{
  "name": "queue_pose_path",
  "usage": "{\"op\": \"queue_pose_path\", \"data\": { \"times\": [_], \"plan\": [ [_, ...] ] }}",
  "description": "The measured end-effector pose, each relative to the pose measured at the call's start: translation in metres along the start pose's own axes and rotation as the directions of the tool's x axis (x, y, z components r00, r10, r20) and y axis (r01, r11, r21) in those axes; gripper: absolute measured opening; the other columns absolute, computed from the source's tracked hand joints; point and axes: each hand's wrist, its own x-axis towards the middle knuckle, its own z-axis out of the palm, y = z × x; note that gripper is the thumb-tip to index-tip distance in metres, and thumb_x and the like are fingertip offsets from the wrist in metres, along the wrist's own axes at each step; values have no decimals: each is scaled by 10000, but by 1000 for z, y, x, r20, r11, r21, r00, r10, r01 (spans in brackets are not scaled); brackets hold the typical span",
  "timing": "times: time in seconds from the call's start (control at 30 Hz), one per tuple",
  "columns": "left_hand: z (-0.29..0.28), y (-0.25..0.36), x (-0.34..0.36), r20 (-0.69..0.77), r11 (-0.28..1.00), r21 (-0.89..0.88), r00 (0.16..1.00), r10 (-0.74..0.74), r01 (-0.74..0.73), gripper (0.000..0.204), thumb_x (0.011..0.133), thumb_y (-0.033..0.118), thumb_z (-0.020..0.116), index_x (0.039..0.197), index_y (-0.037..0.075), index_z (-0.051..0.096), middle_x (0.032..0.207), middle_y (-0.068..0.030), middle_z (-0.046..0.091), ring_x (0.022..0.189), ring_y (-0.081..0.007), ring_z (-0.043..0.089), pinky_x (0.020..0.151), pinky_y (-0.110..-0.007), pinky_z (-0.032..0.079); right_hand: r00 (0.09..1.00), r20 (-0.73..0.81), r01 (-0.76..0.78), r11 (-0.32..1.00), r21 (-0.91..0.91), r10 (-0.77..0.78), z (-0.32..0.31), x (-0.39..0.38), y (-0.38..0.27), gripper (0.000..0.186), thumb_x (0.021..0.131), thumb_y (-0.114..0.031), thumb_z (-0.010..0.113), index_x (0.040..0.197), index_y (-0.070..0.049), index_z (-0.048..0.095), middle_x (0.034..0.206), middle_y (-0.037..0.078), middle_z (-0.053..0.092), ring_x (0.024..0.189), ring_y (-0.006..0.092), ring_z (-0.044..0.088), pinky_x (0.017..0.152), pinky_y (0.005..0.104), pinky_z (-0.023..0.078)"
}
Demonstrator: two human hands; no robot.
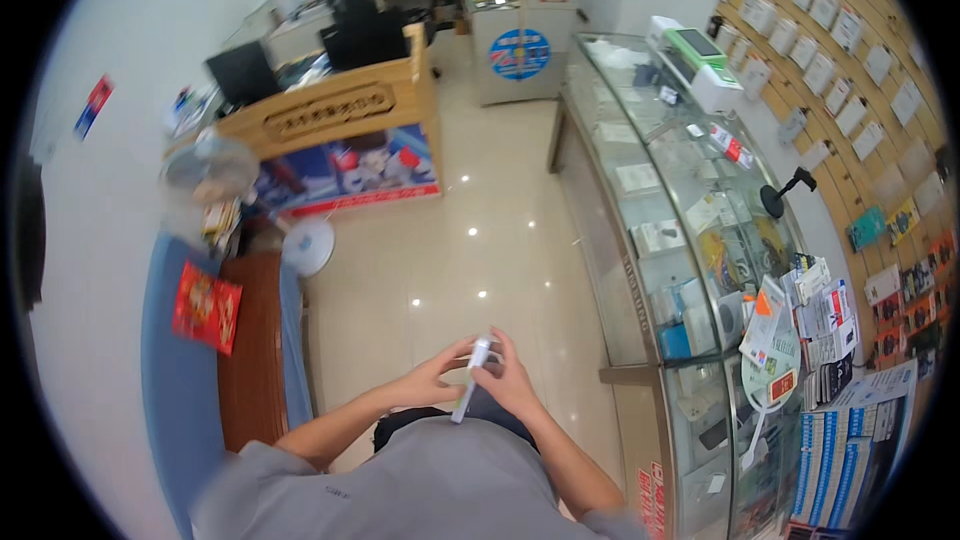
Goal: The person unpacks a new battery, removes the protective film, and installs it into a disassembled smartphone. They connect the battery ribbon cable, test the device, and then disconnect the cable again.
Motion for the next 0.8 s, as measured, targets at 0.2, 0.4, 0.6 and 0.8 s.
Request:
{"op": "queue_pose_path", "data": {
  "times": [0.2,0.4,0.6,0.8],
  "plan": [
    [-166,85,117,-158,993,-121,987,-28,9,993,871,-38,630,1686,129,87,1679,-170,269,1547,-353,337,1182,-505,401,979,173,147,953,-264,-103,-13,223,-128,863,952,-200,740,1637,-60,234,1500,232,514,1124,280,702,948,401,586],
    [-320,89,305,-26,978,-206,1000,4,-9,1068,887,62,686,1696,175,-3,1683,-168,237,1538,-363,322,1149,-526,444,996,-21,80,988,-132,-83,-70,416,-168,881,950,-262,757,1641,-50,254,1495,231,514,1141,300,694,935,426,591],
    [-380,153,471,281,897,-328,938,-206,295,1056,894,348,751,1677,166,66,1604,-207,378,1421,-343,485,1038,-509,530,822,-559,-153,906,-395,-106,-187,474,-219,516,974,-283,718,1420,-52,598,1241,176,694,1083,250,709,883,396,581],
    [-391,151,663,471,869,-311,857,-211,385,906,957,592,676,1629,211,202,1351,-119,507,1061,-204,562,817,-373,558,109,-753,-742,451,-496,-649,-401,472,-186,462,941,-282,726,1323,-33,658,1183,132,618,1025,348,582,888,447,501]
  ]
}}
